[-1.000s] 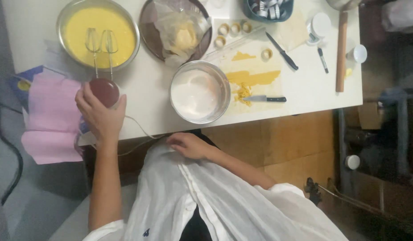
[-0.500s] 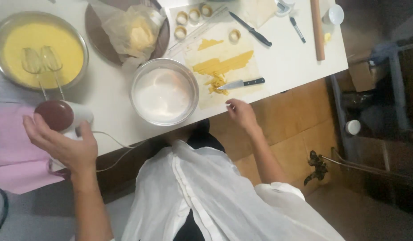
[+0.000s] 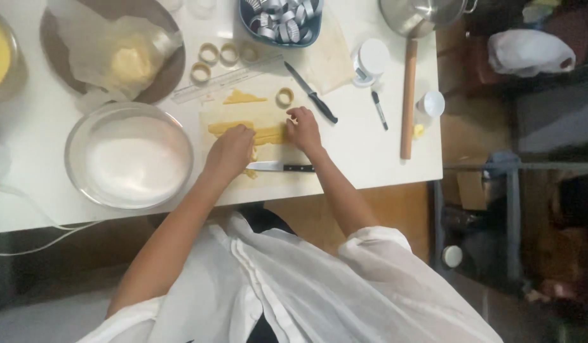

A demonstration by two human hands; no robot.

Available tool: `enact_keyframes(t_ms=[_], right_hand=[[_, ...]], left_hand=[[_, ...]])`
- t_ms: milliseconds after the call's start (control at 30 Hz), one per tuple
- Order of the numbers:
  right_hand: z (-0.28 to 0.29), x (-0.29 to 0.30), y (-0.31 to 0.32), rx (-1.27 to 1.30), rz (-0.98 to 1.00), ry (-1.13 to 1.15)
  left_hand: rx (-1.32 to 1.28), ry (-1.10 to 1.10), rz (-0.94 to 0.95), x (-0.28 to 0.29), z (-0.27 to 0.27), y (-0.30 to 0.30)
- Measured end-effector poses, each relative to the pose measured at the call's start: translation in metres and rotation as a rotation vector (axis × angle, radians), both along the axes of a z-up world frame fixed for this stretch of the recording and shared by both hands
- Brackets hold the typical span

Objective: The person is seen cutting strips of dough, wrapping them around metal ring molds, and using a hand mixer to prepare a filling or batter in a bakery kitchen.

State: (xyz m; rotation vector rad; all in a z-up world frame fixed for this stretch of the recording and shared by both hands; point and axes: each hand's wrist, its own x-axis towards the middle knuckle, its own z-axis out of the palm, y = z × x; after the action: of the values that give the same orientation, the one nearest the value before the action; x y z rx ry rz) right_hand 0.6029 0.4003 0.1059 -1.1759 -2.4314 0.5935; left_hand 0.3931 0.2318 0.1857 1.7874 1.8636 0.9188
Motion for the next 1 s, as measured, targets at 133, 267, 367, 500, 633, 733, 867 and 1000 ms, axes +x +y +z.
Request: enact_keyframes(t_ms=[133, 267, 367, 500, 633, 733, 867, 1000], right_hand=[[-0.013, 0.002, 0.019, -0.039, -0.086, 0.109], [-0.009, -0.001, 0.024, -0.029, -0.092, 0.143], [0.009, -0.015, 0.033, 0.067, -0.024, 0.142], [-0.008, -0.027, 0.05, 0.091, 0.051, 0.146], [-0.035, -0.035, 0.064, 0.016, 0.066, 0.078], [-0.03, -0.041, 0.07, -0.01, 0.038, 0.063], [-0.004, -0.06, 0.066, -0.009, 0.093, 0.061], [0.005, -0.106, 0.067, 0.045, 0.244, 0.126]], left_hand=[[-0.03, 0.49, 0.148, 0.003, -0.1, 0.045], [0.081, 0.662, 0.251, -0.002, -0.139, 0.036], [-0.111, 0.533, 0.164, -0.001, -0.132, 0.027], [-0.02, 0.603, 0.256, 0.003, -0.119, 0.031], [-0.128, 0.557, 0.252, -0.008, -0.106, 0.037], [-0.122, 0.48, 0.211, -0.015, -0.118, 0.044], [-0.157, 0.426, 0.206, -0.019, -0.116, 0.054], [-0.235, 0.33, 0.198, -0.025, -0.11, 0.061]])
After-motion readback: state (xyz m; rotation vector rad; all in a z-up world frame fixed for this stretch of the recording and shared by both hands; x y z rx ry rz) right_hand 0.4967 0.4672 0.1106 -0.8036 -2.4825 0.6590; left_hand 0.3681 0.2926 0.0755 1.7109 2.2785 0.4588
